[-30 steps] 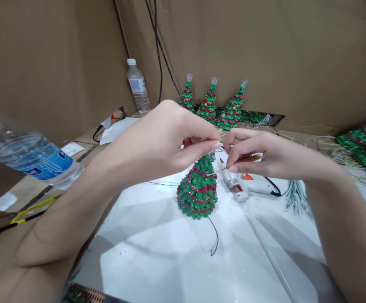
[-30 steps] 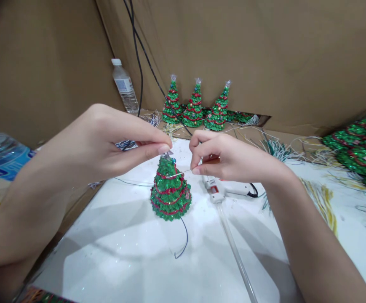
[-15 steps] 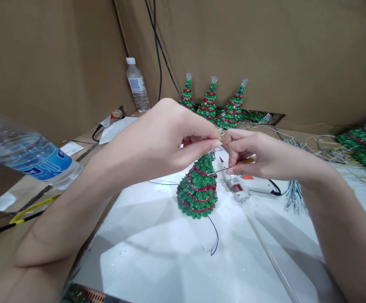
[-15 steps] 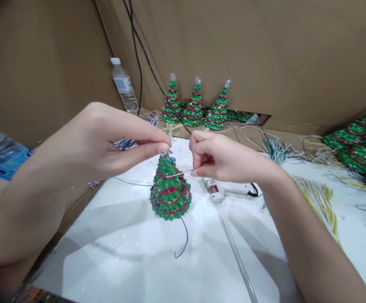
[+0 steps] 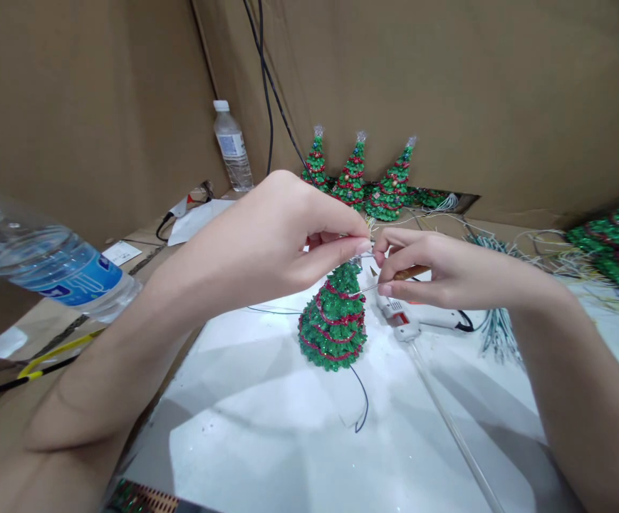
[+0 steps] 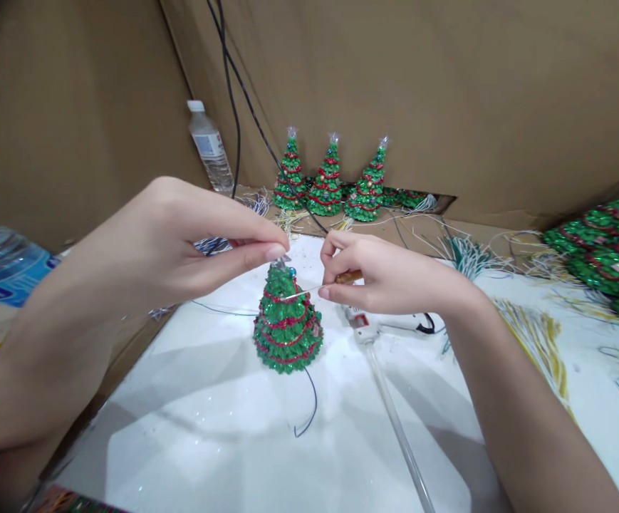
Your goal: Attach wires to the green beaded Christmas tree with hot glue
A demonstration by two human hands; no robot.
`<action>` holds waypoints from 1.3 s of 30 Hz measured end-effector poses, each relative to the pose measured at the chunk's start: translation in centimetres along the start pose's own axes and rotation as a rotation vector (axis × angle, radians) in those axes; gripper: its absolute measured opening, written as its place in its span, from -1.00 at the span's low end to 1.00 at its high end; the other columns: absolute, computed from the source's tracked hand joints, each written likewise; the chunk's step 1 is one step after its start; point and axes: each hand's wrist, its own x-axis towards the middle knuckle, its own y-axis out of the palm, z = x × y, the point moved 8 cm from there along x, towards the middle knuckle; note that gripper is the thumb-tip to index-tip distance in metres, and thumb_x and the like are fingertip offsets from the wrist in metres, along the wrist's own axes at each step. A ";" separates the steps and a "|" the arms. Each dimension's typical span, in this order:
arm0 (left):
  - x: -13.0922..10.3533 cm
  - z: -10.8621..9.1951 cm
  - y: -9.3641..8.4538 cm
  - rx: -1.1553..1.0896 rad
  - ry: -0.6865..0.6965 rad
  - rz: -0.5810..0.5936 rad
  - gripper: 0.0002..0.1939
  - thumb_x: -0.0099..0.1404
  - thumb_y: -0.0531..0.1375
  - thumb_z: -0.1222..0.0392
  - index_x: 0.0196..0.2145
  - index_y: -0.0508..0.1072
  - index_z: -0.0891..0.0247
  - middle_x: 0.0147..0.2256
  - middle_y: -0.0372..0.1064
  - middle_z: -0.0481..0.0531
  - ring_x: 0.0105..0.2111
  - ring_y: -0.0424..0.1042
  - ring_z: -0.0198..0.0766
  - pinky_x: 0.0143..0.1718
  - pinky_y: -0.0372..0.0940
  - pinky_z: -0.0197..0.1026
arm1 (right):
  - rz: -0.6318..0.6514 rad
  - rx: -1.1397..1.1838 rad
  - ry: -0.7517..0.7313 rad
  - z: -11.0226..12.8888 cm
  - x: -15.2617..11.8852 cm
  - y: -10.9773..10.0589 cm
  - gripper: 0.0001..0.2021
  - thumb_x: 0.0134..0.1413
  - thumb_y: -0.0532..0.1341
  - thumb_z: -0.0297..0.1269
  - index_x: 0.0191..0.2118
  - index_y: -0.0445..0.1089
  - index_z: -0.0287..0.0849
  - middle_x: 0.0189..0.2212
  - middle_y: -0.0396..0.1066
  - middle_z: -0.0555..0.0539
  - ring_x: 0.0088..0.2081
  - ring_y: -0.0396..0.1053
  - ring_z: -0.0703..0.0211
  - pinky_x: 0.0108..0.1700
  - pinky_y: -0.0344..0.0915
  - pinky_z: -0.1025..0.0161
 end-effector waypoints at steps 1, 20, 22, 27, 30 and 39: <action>0.0 0.0 0.0 0.001 -0.001 -0.001 -0.71 0.34 0.05 0.21 -0.43 0.50 0.31 -0.56 0.31 -0.07 -0.58 0.14 -0.43 -0.52 -0.03 -0.29 | 0.012 -0.002 0.018 -0.1 0.0 0.0 -0.73 0.16 0.14 -0.14 -0.45 0.42 -0.18 -0.34 0.31 -0.08 -0.31 0.30 0.21 -0.28 0.24 0.25; -0.2 0.1 0.0 0.023 0.014 -0.013 -0.72 0.36 0.02 0.23 -0.38 0.51 0.27 -0.46 0.44 -0.02 -0.49 0.37 -0.36 -0.49 0.06 -0.28 | 0.155 0.087 0.216 -1.8 -0.6 0.7 -0.58 0.23 -0.01 0.07 -0.45 0.24 -0.17 -0.48 0.20 0.02 -0.45 0.18 0.28 -0.41 0.12 0.30; -0.2 0.1 0.1 0.040 0.019 -0.002 -0.71 0.37 0.01 0.22 -0.38 0.49 0.27 -0.46 0.43 -0.02 -0.49 0.37 -0.35 -0.47 0.07 -0.28 | 0.165 0.114 0.199 -1.9 -0.7 0.8 -0.61 0.23 0.01 0.04 -0.45 0.24 -0.17 -0.50 0.21 0.03 -0.48 0.17 0.30 -0.44 0.10 0.32; -0.2 0.2 0.0 0.024 0.012 -0.020 -0.73 0.36 0.03 0.22 -0.39 0.49 0.26 -0.47 0.42 -0.03 -0.50 0.36 -0.36 -0.48 0.07 -0.27 | 0.144 0.144 0.190 -1.9 -0.7 0.6 -0.68 0.21 0.06 0.00 -0.41 0.23 -0.15 -0.55 0.17 0.08 -0.51 0.13 0.32 -0.48 0.06 0.33; -0.2 0.2 0.0 0.018 0.010 -0.027 -0.74 0.35 0.05 0.22 -0.38 0.50 0.25 -0.46 0.44 -0.03 -0.49 0.37 -0.36 -0.48 0.06 -0.28 | 0.121 0.149 0.197 -2.0 -0.7 0.5 -0.73 0.20 0.08 -0.03 -0.36 0.20 -0.14 -0.51 0.18 0.08 -0.49 0.16 0.31 -0.46 0.09 0.33; -0.2 0.1 0.0 0.024 -0.001 -0.008 -0.72 0.36 0.02 0.22 -0.39 0.49 0.28 -0.48 0.41 -0.03 -0.52 0.32 -0.38 -0.49 0.03 -0.27 | 0.143 0.191 0.209 -2.2 -0.7 0.8 -0.76 0.22 0.06 -0.06 -0.33 0.14 -0.12 -0.48 0.17 0.07 -0.48 0.19 0.30 -0.45 0.11 0.33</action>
